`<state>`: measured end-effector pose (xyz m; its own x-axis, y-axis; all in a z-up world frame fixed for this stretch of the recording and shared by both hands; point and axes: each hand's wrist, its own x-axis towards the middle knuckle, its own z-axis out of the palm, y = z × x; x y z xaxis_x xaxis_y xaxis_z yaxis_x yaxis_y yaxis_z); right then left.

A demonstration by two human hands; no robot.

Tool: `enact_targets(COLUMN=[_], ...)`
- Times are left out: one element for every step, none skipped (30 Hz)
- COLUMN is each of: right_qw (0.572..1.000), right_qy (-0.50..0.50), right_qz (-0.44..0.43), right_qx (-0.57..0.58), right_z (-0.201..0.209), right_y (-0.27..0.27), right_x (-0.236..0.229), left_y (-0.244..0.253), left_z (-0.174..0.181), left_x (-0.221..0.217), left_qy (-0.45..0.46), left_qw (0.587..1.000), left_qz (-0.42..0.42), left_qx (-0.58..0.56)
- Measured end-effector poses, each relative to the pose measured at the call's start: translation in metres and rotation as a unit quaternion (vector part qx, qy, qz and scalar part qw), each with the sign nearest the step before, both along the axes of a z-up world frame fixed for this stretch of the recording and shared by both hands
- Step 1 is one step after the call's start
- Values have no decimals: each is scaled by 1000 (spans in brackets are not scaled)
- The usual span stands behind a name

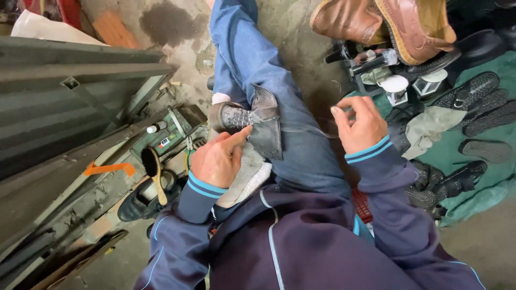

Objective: Hand-sewing a shoe upper using a needle and thread in a repair shop.

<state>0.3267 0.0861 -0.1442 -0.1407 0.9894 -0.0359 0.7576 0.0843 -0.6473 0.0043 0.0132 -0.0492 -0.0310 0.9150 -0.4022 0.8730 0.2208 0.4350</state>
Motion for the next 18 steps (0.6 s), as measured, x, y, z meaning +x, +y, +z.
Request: enact_targets(right_qw=[1000, 998, 993, 993, 986, 975, 975, 972, 967, 967, 967, 967, 967, 972, 971, 972, 970, 966], right_qy=[-1, -2, -1, -2, 40, 81, 82, 55, 28, 30, 44, 57, 57, 111, 163, 161, 185, 209], right_qz=[-2, 14, 31, 30, 70, 110, 110, 130, 151, 152, 166, 180, 181, 176, 166, 164, 159, 153], right_qx=[0, 59, 117, 115, 144, 173, 174, 188, 202, 202, 187, 172, 170, 107, 44, 43, 15, -14], right_z=[12, 23, 34, 36, 37, 39, 28, 17, 5, 6, 6, 6, 15, 23, 32, 32, 33, 33], right_y=[1, 3, 4, 3, 1, -2, -5, -8, -12, -11, -12, -13, -13, -13, -12, -12, -12, -12], right_x=[-8, -17, -26, -40, -56, -72, -80, -88, -97, -95, -93, -91, -85, -79, -71, -67, -64, -60], left_y=[-1, -1, -3, -3, -2, -2, -2, -2, -3, -1, -1, -1, -2, -4, -4, -3, -2, -1], left_z=[-2, -4, -6, -5, -4, -2, -3, -4, -5, -1, 3, 6, 4, 1, -2, -1, 0, 1], left_x=[-1, -2, -4, -1, 0, 1, 1, 1, 0, -1, 0, 0, -1, -1, 0, 1, 1, 1], left_qy=[-1, -3, -3, -3, -8, -13, -12, -12, -13, -11, -8, -4, -5, 6, 16, 14, 18, 23], left_qw=[1000, 1000, 1000, 1000, 999, 999, 999, 998, 997, 997, 997, 997, 997, 997, 996, 996, 996, 996], left_qz=[-2, -8, -13, -13, -10, -7, -7, -9, -10, -8, -13, -17, -16, -20, -26, -28, -31, -33], left_qx=[0, 11, 20, 18, 35, 52, 52, 62, 72, 72, 75, 78, 77, 79, 83, 82, 82, 81])
